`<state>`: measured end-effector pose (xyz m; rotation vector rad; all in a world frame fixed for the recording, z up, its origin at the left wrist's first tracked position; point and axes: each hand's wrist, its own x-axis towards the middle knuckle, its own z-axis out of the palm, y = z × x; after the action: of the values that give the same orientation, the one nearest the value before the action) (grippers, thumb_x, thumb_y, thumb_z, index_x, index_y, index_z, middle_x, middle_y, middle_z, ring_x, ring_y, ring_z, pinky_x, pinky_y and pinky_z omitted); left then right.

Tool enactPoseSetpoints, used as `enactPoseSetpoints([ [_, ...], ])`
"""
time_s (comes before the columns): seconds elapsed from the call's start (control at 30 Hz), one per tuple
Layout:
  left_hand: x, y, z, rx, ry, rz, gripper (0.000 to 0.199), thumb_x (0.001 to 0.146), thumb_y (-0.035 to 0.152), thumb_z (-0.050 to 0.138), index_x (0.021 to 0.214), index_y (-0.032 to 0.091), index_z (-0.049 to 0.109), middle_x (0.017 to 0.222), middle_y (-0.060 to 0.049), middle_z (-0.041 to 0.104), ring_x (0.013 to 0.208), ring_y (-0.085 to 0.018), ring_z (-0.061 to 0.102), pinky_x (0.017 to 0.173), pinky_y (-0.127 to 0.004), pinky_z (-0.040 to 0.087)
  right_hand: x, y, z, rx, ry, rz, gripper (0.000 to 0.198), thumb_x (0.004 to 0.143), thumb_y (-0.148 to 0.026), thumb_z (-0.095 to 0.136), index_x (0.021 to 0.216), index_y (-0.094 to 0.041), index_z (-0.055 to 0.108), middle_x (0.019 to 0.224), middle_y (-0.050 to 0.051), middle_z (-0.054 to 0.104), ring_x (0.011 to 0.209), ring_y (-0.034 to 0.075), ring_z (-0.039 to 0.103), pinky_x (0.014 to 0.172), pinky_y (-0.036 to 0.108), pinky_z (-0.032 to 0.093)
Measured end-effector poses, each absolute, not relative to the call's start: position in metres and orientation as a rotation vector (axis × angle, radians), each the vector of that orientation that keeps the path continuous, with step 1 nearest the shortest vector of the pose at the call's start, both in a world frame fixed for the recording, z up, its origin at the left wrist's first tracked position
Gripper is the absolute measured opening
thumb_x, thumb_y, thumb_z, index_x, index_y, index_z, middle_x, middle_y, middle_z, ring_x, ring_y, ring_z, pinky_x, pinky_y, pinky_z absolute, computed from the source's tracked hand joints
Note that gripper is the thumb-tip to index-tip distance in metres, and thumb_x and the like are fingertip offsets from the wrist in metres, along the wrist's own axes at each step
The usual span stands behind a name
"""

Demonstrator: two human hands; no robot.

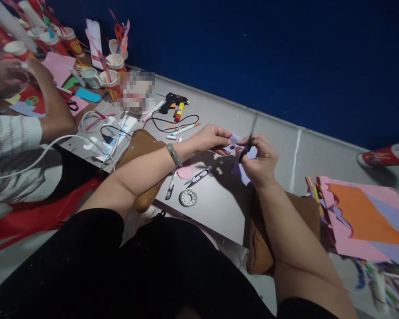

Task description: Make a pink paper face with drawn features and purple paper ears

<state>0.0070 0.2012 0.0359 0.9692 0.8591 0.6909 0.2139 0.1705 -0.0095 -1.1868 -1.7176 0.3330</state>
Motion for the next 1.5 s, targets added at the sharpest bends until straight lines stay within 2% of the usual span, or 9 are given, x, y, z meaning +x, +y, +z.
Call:
enactPoseSetpoints([
  [0.07, 0.007, 0.2, 0.037, 1.013, 0.871, 0.686, 0.023, 0.101, -0.004, 0.067, 0.115, 0.007, 0.081, 0.075, 0.001, 0.08, 0.063, -0.007, 0.074, 0.071, -0.021, 0.061, 0.215, 0.174, -0.009, -1.221, -1.557, 0.443, 0.011, 0.083, -0.039, 0.079, 0.084, -0.029, 0.072, 0.092, 0.006, 0.076, 0.092, 0.028, 0.073, 0.089, 0.048, 0.061],
  [0.17, 0.007, 0.197, 0.036, 1.105, 0.863, 0.658, 0.051, 0.103, -0.001, 0.069, 0.153, 0.003, 0.066, 0.068, 0.004, 0.076, 0.061, -0.008, 0.074, 0.071, -0.022, 0.062, 0.214, 0.179, -0.009, -1.274, -1.376, 0.632, 0.031, 0.082, -0.054, 0.087, 0.078, -0.028, 0.071, 0.082, 0.004, 0.071, 0.084, 0.025, 0.072, 0.081, 0.044, 0.061],
  [0.37, 0.008, 0.193, 0.031, 1.249, 0.76, 0.618, 0.067, 0.104, 0.001, 0.066, 0.17, 0.004, 0.051, 0.061, 0.01, 0.068, 0.059, -0.008, 0.073, 0.072, -0.021, 0.061, 0.207, 0.178, -0.006, -1.285, -1.306, 0.924, 0.052, 0.068, -0.059, 0.101, 0.063, -0.025, 0.061, 0.061, -0.002, 0.059, 0.064, 0.017, 0.062, 0.069, 0.036, 0.058],
  [0.47, 0.01, 0.193, 0.031, 1.221, 0.819, 0.62, 0.053, 0.107, 0.003, 0.064, 0.161, 0.002, 0.059, 0.061, 0.008, 0.068, 0.06, -0.009, 0.073, 0.072, -0.021, 0.06, 0.206, 0.178, -0.003, -1.279, -1.238, 0.913, 0.051, 0.065, -0.055, 0.104, 0.063, -0.024, 0.063, 0.061, -0.003, 0.061, 0.062, 0.014, 0.06, 0.064, 0.032, 0.054],
  [0.57, 0.012, 0.196, 0.031, 1.155, 0.867, 0.603, 0.018, 0.113, 0.022, 0.069, 0.122, 0.008, 0.075, 0.071, 0.0, 0.077, 0.063, -0.009, 0.076, 0.07, -0.02, 0.059, 0.207, 0.181, -0.003, -1.244, -1.161, 0.851, 0.05, 0.063, -0.052, 0.106, 0.064, -0.024, 0.065, 0.064, -0.004, 0.063, 0.063, 0.013, 0.059, 0.062, 0.029, 0.052],
  [0.7, 0.013, 0.197, 0.029, 1.059, 0.873, 0.535, 0.039, 0.111, 0.047, 0.075, 0.089, 0.015, 0.071, 0.077, -0.004, 0.083, 0.059, -0.009, 0.074, 0.065, -0.022, 0.058, 0.208, 0.183, -0.006, -1.208, -1.13, 0.784, 0.049, 0.068, -0.054, 0.104, 0.066, -0.024, 0.065, 0.065, -0.004, 0.063, 0.064, 0.013, 0.06, 0.062, 0.028, 0.053],
  [0.87, 0.015, 0.191, 0.033, 1.017, 0.874, 0.571, 0.031, 0.101, 0.03, 0.088, 0.084, 0.012, 0.069, 0.072, -0.003, 0.081, 0.058, -0.007, 0.073, 0.066, -0.021, 0.058, 0.206, 0.184, -0.01, -1.182, -1.105, 0.79, 0.051, 0.063, -0.06, 0.105, 0.065, -0.024, 0.068, 0.065, -0.003, 0.065, 0.063, 0.013, 0.06, 0.06, 0.029, 0.051],
  [1.03, 0.016, 0.188, 0.04, 1.001, 0.919, 0.608, 0.024, 0.106, 0.007, 0.076, 0.085, 0.011, 0.066, 0.066, -0.001, 0.078, 0.055, -0.005, 0.072, 0.065, -0.02, 0.058, 0.208, 0.182, -0.008, -1.176, -1.143, 0.774, 0.052, 0.068, -0.063, 0.104, 0.066, -0.025, 0.068, 0.065, -0.004, 0.065, 0.063, 0.013, 0.06, 0.062, 0.03, 0.053],
  [1.5, 0.011, 0.188, 0.049, 1.099, 0.908, 0.604, 0.025, 0.106, -0.002, 0.069, 0.085, 0.009, 0.069, 0.061, 0.002, 0.076, 0.051, -0.003, 0.071, 0.061, -0.017, 0.058, 0.218, 0.184, -0.008, -1.112, -1.241, 0.812, 0.05, 0.078, -0.07, 0.093, 0.071, -0.026, 0.069, 0.068, -0.002, 0.062, 0.066, 0.016, 0.058, 0.067, 0.035, 0.049],
])
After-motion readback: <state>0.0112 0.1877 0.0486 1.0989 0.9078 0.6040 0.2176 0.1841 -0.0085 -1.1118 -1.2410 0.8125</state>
